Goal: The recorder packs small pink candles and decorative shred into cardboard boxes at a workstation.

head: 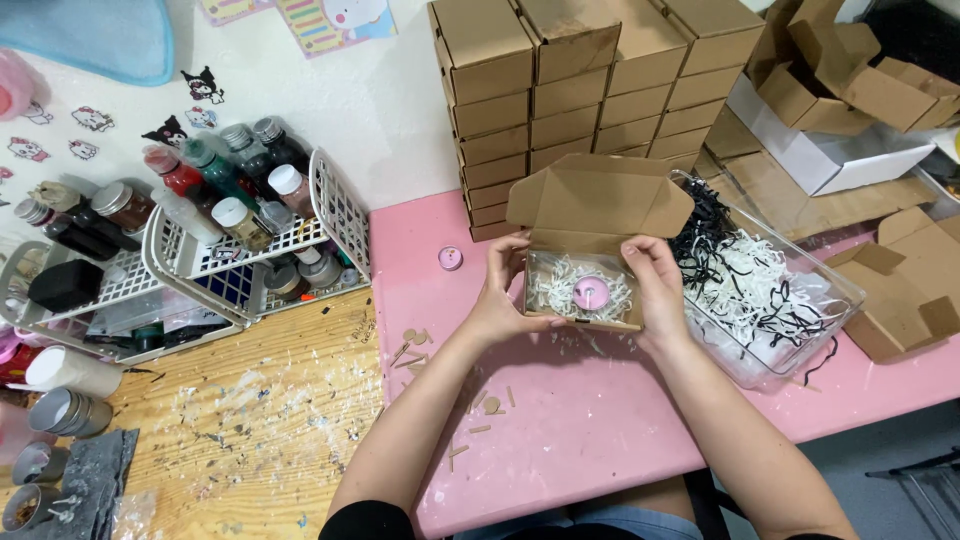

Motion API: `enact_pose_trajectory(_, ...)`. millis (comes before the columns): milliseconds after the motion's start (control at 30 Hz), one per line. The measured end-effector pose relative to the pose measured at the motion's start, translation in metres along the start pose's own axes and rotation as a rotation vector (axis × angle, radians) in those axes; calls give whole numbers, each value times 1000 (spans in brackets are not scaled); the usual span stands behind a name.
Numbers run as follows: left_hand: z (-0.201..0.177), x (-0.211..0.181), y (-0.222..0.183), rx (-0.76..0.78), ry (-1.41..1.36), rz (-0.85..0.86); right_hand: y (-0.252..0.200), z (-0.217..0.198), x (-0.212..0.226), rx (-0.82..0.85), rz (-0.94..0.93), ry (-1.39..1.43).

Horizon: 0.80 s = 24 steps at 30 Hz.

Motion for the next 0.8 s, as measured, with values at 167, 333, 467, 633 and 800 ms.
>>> enact_pose_trajectory(167,3,-24,13,-151,-132,3,-30,36,54,-145,-18,27)
enact_pose_trajectory(333,2,-9,5,-216,-147,-60,-22,28,43,-43,-82,87)
enact_pose_trajectory(467,-1,-12,4,-189,-23,39,-7,6,14,28,-138,67)
enact_pose_trajectory(633,2,-15,5,-173,-61,186,-16,38,28,113,-136,116)
enact_pose_trajectory(800,7,-25,8,-87,39,167,-18,47,39,44,-101,34)
Point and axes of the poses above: each hand's wrist, its own y-axis towards the middle knuckle, its own z-axis out of the palm, x = y × z, the point moved 10 cm from there along y, towards the middle knuckle, and after that the axes turned 14 degrees about z, right-handed, at the moved point
